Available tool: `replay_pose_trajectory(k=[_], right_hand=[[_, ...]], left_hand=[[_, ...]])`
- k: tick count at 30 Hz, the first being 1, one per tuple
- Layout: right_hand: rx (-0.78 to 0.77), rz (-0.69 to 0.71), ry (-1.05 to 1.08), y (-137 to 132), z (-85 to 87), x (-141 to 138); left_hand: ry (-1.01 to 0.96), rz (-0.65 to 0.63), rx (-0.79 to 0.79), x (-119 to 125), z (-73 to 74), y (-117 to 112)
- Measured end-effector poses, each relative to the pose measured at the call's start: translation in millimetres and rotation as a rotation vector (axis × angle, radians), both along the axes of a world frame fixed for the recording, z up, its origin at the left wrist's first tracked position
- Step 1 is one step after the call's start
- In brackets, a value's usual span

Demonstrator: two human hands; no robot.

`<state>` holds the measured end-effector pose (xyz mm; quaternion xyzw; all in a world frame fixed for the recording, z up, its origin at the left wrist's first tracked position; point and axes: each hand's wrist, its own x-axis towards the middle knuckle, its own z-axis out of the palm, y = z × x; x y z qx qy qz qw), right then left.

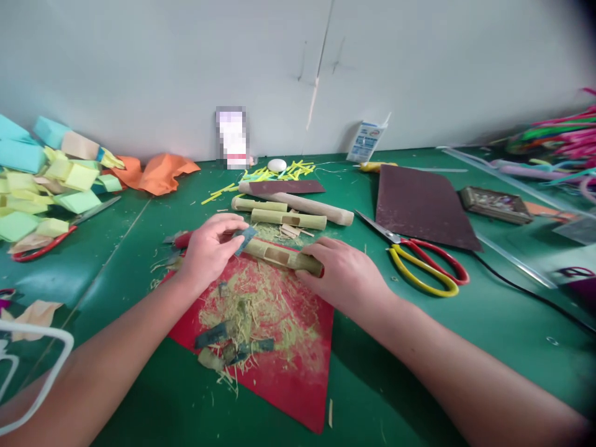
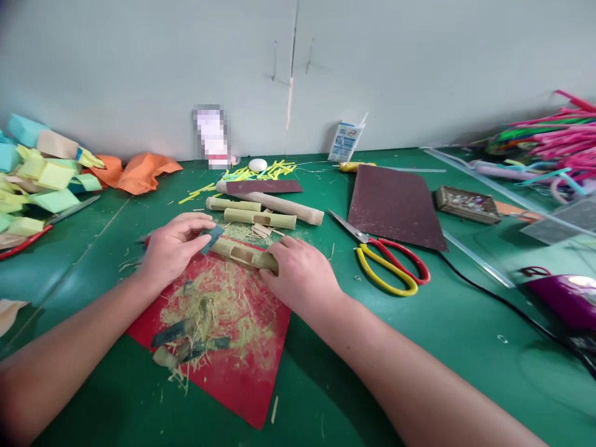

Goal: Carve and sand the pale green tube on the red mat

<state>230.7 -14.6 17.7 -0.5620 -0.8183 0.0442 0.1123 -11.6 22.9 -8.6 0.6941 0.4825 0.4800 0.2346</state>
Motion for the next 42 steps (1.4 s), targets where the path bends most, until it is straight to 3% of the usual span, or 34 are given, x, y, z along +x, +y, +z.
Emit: replay_pose_trajectory(k=[6,11,17,25,30,35,37,42], right_hand=[[-0.005,-0.034,-0.012,-1.8,-2.3,-3.5],[0.003,-0.02,0.0,-4.3,-2.8,-4.6],[-0.009,-0.024,0.058,-7.9,-2.6,-6.7],[-0.05,-0.023,0.082,-11.2,-3.4,-10.3],[-0.075,-0.034,0.115,-10.6,-3.2,-10.4],[-0.114,-0.044,0.144,-6.3,-4.9,-7.5],[-0.121,-0.04,0.153,-5.5,-5.5,-6.5],[-0.109,-0.021,0.169,-5.7,-5.4,-5.5]], left_hand=[[-0.155,0.045,-0.206,-1.2,-4.0,-0.4],[-0.153,0.111,-0.247,-4.0,-3.3,1.3],[-0.219,0.082,-0.203,-1.8,-6.4,7.1],[0.141,0.128,0.003,3.0,-7.7,5.9],[0.322,0.024,0.205,0.8,-3.0,4.7],[0.361,-0.09,0.186,-3.2,3.7,0.5],[0.28,-0.062,0.123,-3.5,5.1,-1.4],[-0.204,0.071,-0.19,0.6,4.6,-1.7]])
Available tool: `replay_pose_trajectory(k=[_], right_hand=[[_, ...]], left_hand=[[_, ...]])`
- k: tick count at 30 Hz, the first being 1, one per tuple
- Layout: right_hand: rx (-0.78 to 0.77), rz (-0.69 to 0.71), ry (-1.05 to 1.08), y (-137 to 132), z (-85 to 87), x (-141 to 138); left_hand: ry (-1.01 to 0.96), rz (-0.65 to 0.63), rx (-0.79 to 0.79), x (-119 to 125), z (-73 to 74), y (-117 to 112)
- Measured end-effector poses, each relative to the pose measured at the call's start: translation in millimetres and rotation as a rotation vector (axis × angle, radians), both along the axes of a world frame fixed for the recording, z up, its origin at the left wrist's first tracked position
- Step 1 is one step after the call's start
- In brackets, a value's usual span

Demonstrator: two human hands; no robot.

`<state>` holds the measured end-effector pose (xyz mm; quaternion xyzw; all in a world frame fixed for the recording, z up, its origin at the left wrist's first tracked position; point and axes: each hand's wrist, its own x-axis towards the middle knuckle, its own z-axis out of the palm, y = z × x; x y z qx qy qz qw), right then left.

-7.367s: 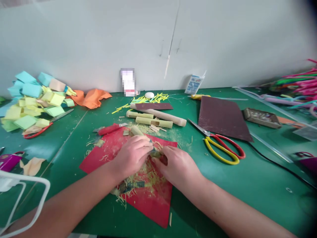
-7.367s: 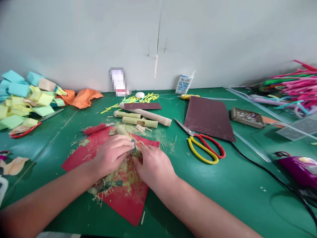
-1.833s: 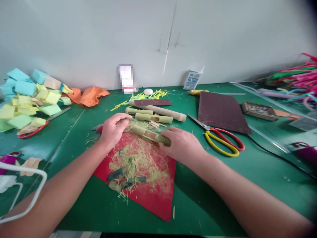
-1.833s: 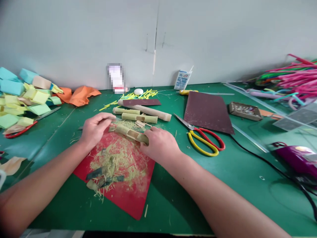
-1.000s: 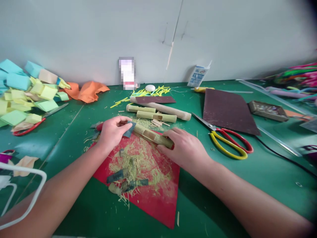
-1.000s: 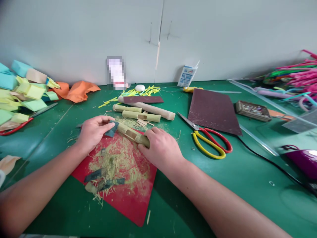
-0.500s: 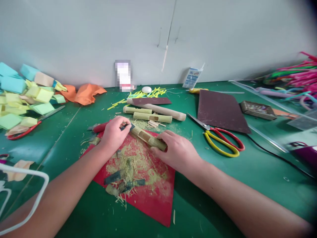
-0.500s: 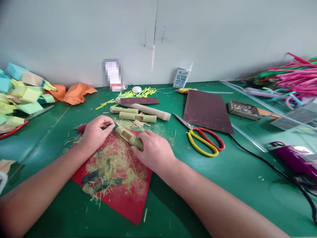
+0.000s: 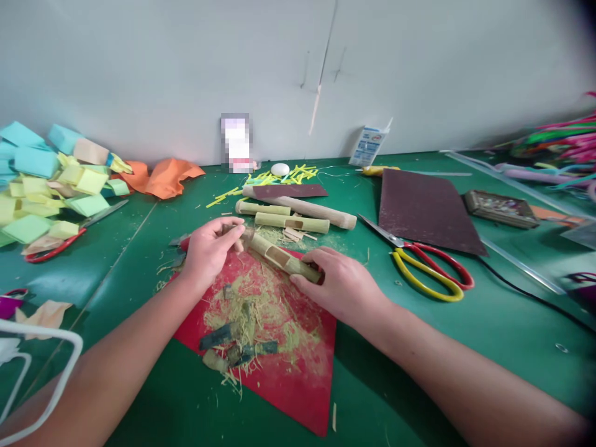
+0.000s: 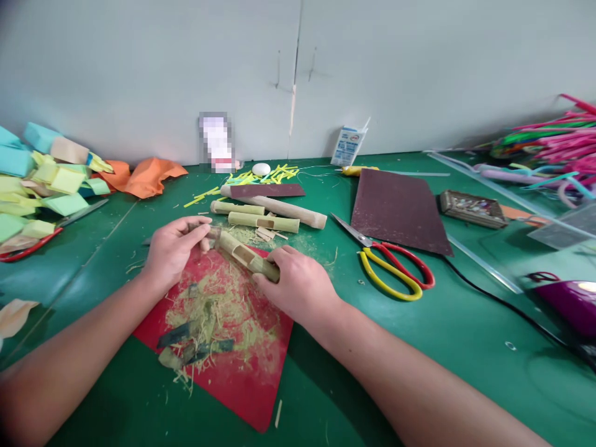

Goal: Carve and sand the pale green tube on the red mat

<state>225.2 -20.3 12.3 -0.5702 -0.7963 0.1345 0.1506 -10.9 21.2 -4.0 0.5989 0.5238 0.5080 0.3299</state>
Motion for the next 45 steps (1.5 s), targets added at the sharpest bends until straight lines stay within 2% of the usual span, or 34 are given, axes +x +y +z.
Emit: replay_pose_trajectory(k=[4,7,13,19,23,27,30,37,39,42,45], right_hand=[[0.0,0.009,0.012,0.4,-0.4,0.1],[-0.005,0.017,0.016,0.9,-0.8,-0.4],[-0.016,0.013,0.018,1.2,-0.4,-0.6],[-0.01,0.021,0.032,1.8,-1.0,0.4],[-0.014,0.026,0.037,1.8,-1.0,-0.9],[-0.007,0.026,0.048,1.5,-1.0,-1.3],[-0.01,0.024,0.057,1.4,-1.3,-0.8],[-0.022,0.017,0.073,1.9,-2.7,0.7],[-0.012,0.014,0.081,2.4,-3.9,0.8],[0.002,0.017,0.084,3.0,-5.5,0.9],[0.013,0.023,0.072,2.7,-5.4,1.0]], left_hand=[[-0.192,0.02,-0.092,2.5,-3.0,3.3],[-0.193,0.049,-0.087,2.6,-5.5,5.6],[-0.248,-0.009,-0.085,1.9,-6.9,6.8],[-0.272,0.011,-0.092,0.4,-7.2,5.0],[-0.29,-0.019,-0.101,0.7,-8.7,5.9],[-0.303,0.018,-0.085,1.4,-7.9,6.0],[-0.246,0.049,-0.04,1.7,-3.8,2.7],[-0.098,0.003,0.136,1.9,6.6,-5.1],[0.042,0.028,0.137,0.4,5.9,-4.1],[0.359,0.069,0.21,-2.2,3.3,-2.0],[0.553,0.013,0.273,-2.7,0.9,-1.2]])
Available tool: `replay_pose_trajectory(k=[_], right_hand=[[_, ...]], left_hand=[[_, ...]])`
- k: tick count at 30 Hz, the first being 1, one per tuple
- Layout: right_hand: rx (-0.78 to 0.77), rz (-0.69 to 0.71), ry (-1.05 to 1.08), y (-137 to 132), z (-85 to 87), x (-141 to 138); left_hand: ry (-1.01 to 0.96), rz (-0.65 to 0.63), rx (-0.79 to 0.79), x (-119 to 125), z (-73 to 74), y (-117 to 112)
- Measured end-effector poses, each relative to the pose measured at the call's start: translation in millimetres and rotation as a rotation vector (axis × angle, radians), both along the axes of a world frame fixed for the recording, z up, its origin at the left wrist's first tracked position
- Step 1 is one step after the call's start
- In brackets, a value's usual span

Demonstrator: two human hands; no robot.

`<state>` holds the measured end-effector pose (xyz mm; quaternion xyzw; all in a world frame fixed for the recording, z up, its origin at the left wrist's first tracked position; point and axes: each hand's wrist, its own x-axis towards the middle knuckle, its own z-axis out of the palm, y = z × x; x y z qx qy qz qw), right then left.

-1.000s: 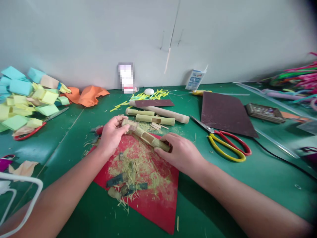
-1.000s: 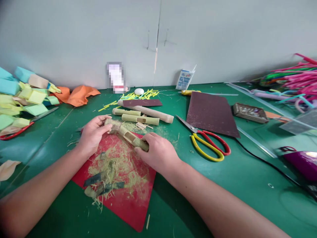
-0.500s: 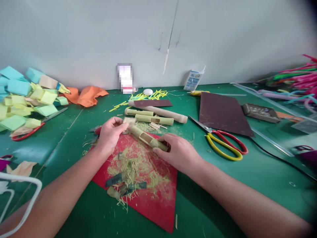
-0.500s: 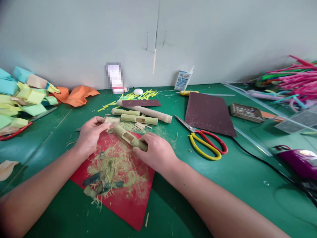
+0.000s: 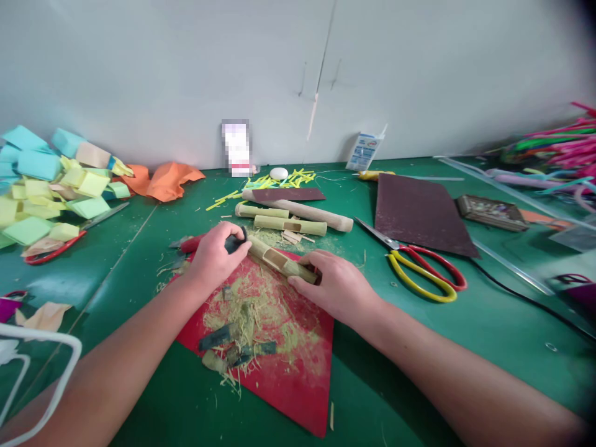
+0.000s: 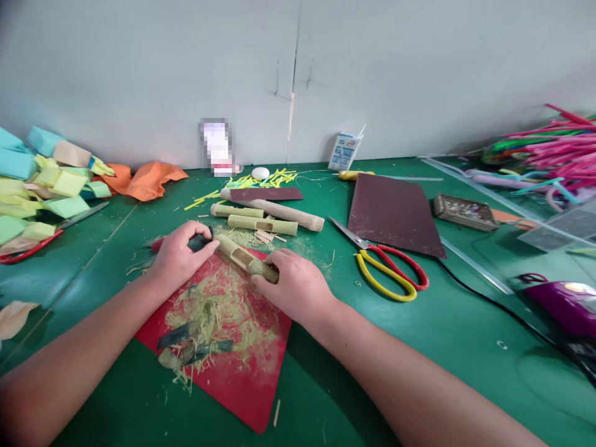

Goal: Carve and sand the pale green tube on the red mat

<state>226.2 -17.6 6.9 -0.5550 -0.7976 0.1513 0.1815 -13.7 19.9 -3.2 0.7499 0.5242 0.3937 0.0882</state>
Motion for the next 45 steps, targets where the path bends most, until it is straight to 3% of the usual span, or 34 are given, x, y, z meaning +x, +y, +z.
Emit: replay_pose_trajectory(k=[4,12,27,30,34,38,42,45], right_hand=[[0.019,-0.002,-0.029,-2.1,2.2,0.1],[0.033,-0.003,-0.059,-4.3,3.4,-1.6],[0.083,-0.004,-0.096,-13.2,-3.9,-9.7],[0.095,0.002,-0.098,-13.9,-5.3,-10.1],[0.098,0.004,-0.11,-14.9,-5.3,-10.8],[0.095,0.004,-0.102,-15.4,-5.5,-11.0],[0.107,0.007,-0.094,-15.4,-7.0,-11.5],[0.117,0.001,-0.096,-15.7,-8.0,-11.6]], left_hand=[[0.063,-0.068,-0.003,3.1,0.2,-2.3],[0.022,-0.089,-0.097,3.0,1.7,-7.4],[0.104,-0.181,0.156,11.0,-8.7,-15.0],[0.083,-0.147,0.13,8.2,-9.1,-12.3],[0.069,-0.241,0.093,10.1,-9.8,-11.0],[0.106,-0.197,0.14,11.9,-10.6,-9.2],[0.108,-0.258,0.115,12.3,-11.4,-8.7],[0.1,-0.201,0.149,12.6,-11.2,-8.7]])
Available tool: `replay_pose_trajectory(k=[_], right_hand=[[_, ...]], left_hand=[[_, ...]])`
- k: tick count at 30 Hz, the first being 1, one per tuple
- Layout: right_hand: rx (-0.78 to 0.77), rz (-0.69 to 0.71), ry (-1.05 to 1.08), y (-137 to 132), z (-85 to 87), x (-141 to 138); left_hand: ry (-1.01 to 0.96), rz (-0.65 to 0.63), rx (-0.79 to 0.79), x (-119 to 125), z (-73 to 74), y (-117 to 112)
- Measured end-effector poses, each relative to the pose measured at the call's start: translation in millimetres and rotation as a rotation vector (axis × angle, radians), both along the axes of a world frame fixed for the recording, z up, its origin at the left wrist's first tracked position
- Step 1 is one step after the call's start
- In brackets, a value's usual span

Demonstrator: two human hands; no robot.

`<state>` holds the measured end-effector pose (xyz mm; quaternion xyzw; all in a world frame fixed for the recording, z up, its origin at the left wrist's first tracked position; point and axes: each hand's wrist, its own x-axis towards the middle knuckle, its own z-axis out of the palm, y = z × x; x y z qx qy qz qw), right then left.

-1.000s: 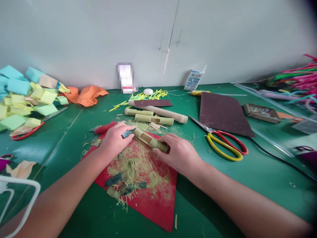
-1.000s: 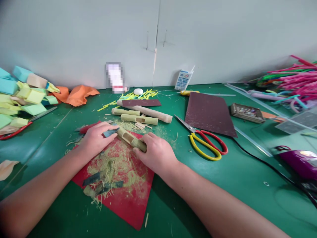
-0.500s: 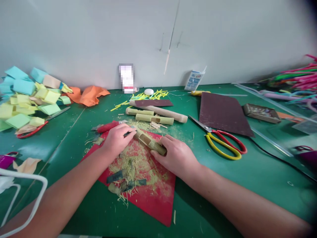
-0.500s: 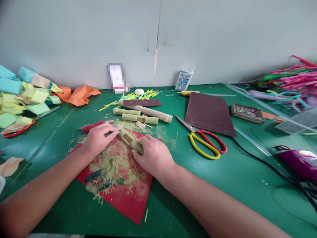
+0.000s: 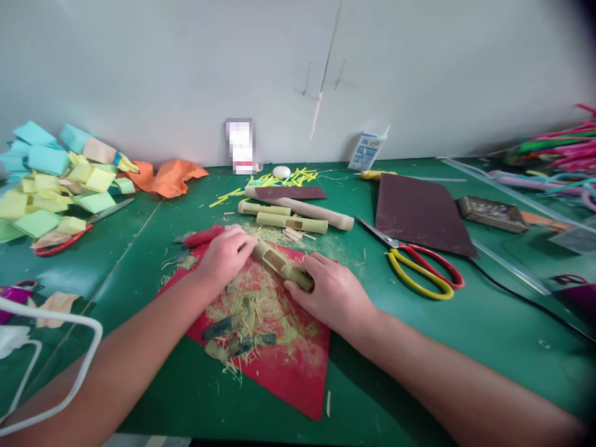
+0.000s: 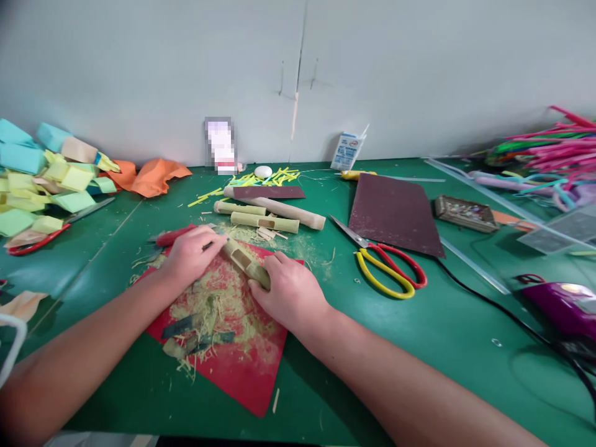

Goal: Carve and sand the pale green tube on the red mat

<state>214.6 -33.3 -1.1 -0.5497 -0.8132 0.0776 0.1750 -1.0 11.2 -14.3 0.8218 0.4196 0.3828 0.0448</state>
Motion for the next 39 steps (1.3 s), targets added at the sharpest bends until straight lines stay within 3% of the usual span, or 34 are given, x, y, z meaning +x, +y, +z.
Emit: replay_pose_trajectory(k=[4,9,12,14,18,22,24,30,39], right_hand=[[0.004,0.002,-0.006,-0.4,-0.3,-0.7],[0.001,-0.03,-0.043,0.0,3.9,-1.9],[-0.005,-0.053,-0.074,0.9,7.3,-0.5],[-0.02,-0.059,-0.086,1.7,8.5,0.9],[-0.051,-0.054,-0.083,3.4,8.7,3.0],[-0.066,-0.052,-0.062,5.0,9.2,4.2],[-0.074,-0.053,-0.062,5.3,10.4,4.5],[-0.066,-0.037,-0.046,4.5,13.1,4.5],[-0.08,0.011,-0.02,6.5,8.8,4.5]], left_hand=[[0.022,-0.034,-0.018,0.7,-0.7,1.0],[0.003,0.066,-0.07,-3.5,0.0,7.3],[-0.078,0.06,-0.177,-4.3,4.8,5.7],[-0.239,0.079,-0.329,-3.3,8.5,3.7],[-0.745,0.06,-0.703,0.7,11.8,3.8],[-0.953,0.006,-0.849,4.2,9.9,5.9],[-0.906,0.05,-0.779,3.3,7.6,6.7],[-0.55,0.218,-0.377,-8.8,-0.5,12.5],[0.0,0.029,0.103,-9.8,16.3,9.3]])
